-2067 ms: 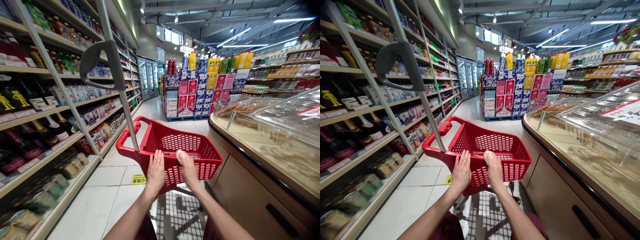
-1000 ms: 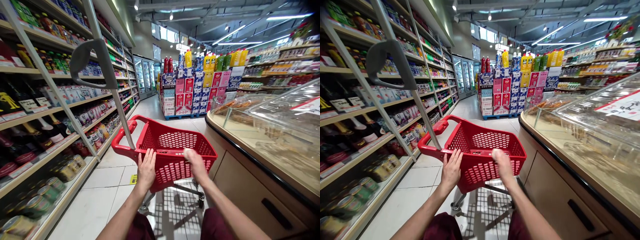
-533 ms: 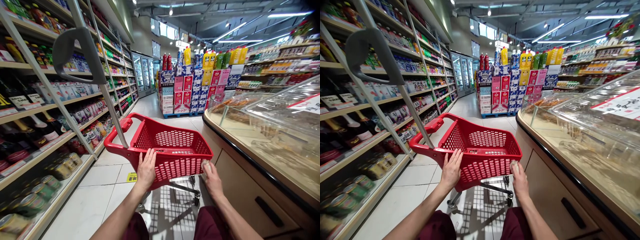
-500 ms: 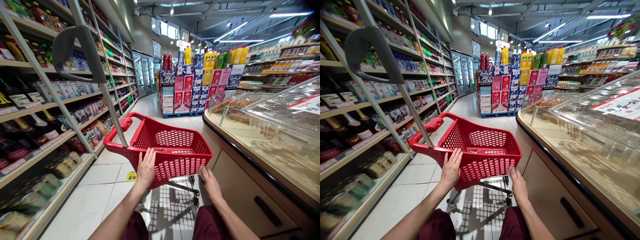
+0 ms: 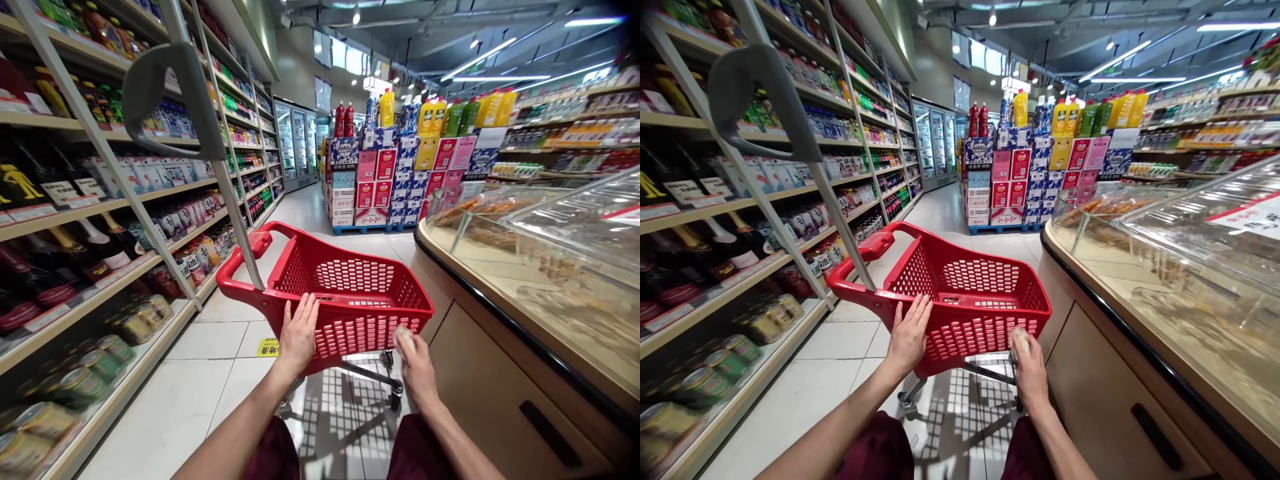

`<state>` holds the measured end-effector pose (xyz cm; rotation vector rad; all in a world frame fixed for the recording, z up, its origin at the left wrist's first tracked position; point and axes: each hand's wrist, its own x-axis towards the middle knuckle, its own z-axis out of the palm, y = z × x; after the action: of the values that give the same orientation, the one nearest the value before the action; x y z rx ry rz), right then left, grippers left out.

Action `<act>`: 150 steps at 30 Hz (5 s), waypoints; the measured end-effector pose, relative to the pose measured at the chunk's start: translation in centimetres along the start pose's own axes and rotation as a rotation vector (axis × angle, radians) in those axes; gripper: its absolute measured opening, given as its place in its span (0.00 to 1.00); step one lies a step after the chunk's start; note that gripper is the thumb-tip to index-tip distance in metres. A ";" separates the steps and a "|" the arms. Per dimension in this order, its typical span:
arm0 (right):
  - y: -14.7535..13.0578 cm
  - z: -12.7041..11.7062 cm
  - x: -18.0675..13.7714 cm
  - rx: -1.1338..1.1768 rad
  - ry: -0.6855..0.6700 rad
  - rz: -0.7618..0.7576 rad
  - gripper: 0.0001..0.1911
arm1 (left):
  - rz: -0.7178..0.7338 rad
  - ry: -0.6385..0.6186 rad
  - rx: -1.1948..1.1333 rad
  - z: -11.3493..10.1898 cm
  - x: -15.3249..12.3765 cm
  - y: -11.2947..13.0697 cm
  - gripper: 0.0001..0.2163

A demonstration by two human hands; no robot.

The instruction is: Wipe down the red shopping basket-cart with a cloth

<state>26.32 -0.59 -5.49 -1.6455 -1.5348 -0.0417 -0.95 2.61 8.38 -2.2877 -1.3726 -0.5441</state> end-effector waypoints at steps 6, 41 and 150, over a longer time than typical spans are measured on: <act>-2.4 1.2 1.5 0.047 0.070 -0.155 0.20 | -0.004 0.012 0.009 0.0 -0.1 -0.1 0.26; -13.8 5.5 0.9 0.081 -0.008 -0.434 0.25 | -0.041 0.171 -0.004 -2.0 -1.2 -4.9 0.23; 0.3 -2.5 2.3 -0.093 -0.062 -0.074 0.21 | 0.033 -0.087 0.018 1.9 1.7 2.2 0.27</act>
<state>28.41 -0.17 -2.76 -1.6761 -1.6631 -0.1040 1.99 3.93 7.32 -2.3396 -1.3716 -0.4243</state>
